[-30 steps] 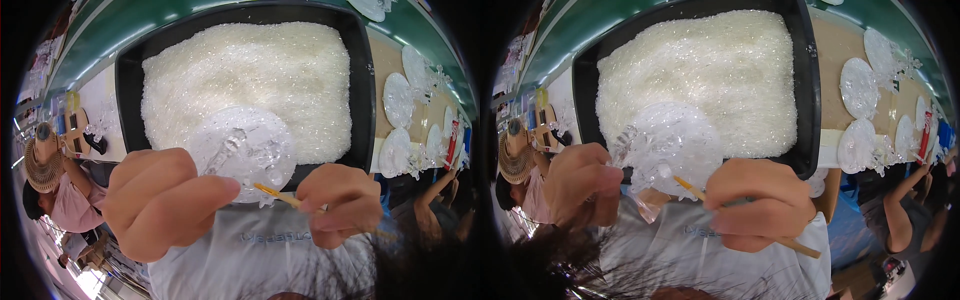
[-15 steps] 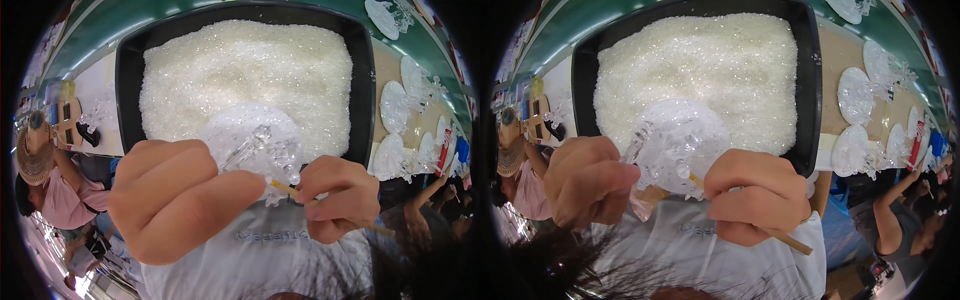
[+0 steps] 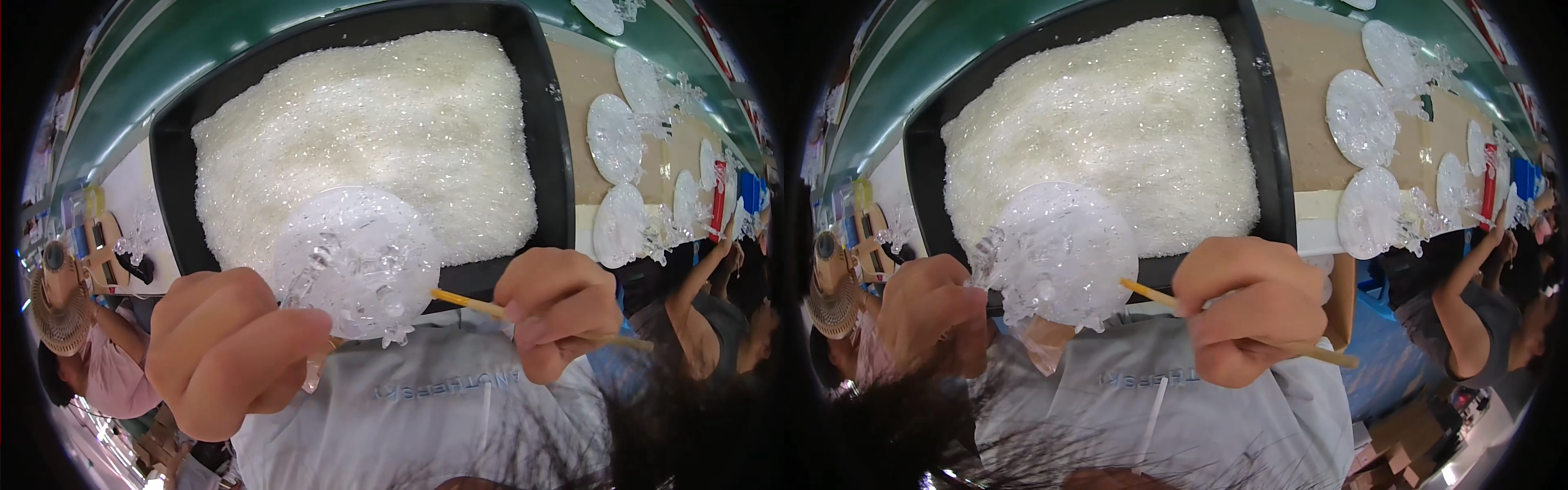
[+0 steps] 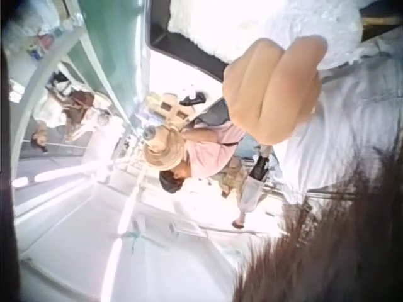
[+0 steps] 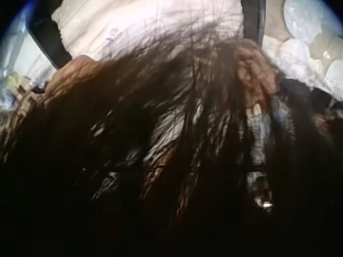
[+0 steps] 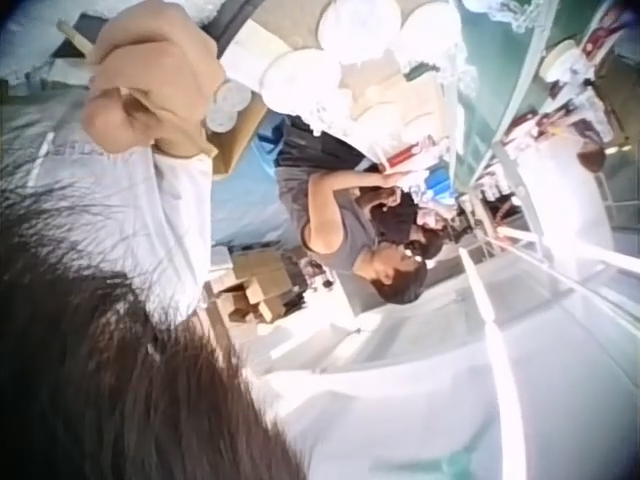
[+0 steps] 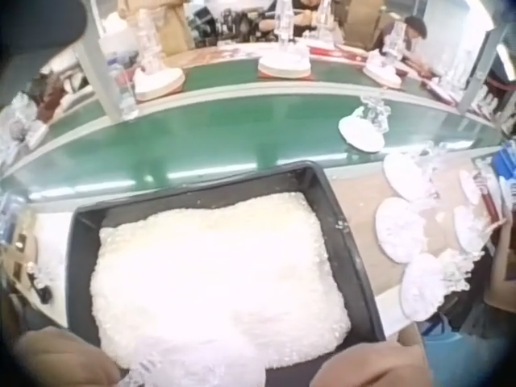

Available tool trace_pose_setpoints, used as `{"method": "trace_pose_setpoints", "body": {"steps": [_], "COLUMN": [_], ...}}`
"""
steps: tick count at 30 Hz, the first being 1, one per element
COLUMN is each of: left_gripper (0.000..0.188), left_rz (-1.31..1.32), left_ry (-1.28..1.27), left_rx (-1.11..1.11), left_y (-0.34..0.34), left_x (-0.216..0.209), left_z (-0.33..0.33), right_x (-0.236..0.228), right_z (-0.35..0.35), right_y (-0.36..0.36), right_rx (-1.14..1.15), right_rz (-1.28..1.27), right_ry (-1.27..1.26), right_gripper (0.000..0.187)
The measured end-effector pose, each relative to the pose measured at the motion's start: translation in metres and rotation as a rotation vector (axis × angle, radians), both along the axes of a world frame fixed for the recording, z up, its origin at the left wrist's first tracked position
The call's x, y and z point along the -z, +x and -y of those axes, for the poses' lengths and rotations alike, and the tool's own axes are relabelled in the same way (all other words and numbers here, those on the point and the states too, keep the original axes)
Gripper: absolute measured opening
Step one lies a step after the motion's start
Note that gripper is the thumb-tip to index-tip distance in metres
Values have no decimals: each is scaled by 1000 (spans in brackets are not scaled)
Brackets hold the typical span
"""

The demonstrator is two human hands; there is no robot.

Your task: Applying adhesive with a brush to a clear plastic fixture and coating it with white decorative beads.

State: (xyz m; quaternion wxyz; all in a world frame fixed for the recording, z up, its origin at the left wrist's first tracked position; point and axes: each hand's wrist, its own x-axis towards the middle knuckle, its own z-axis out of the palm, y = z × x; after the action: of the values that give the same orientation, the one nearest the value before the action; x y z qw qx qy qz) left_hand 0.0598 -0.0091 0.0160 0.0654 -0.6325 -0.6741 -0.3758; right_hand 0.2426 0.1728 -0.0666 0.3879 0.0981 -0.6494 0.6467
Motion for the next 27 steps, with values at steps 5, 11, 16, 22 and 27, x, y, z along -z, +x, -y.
{"method": "trace_pose_setpoints", "body": {"steps": [5,11,16,22,27], "left_gripper": [37,37,35,35,32], "left_rz": [210,93,83,40,68], "left_ry": [-134,-118,-70,16,4], "left_rx": [149,198,201,136,98], "left_y": [-7,-13,-12,-6,-4], "left_x": [-2,-3,-1,2,1], "left_z": [14,7,5,1,8], "right_x": [-1,3,1,1,-1], "right_z": [3,6,5,5,2], "right_y": [-1,-4,-4,-4,1], "right_rx": [80,122,110,113,92], "right_rz": [39,0,34,32,94], "right_ry": [24,6,28,10,-172], "right_gripper": [15,17,19,16,14]}}
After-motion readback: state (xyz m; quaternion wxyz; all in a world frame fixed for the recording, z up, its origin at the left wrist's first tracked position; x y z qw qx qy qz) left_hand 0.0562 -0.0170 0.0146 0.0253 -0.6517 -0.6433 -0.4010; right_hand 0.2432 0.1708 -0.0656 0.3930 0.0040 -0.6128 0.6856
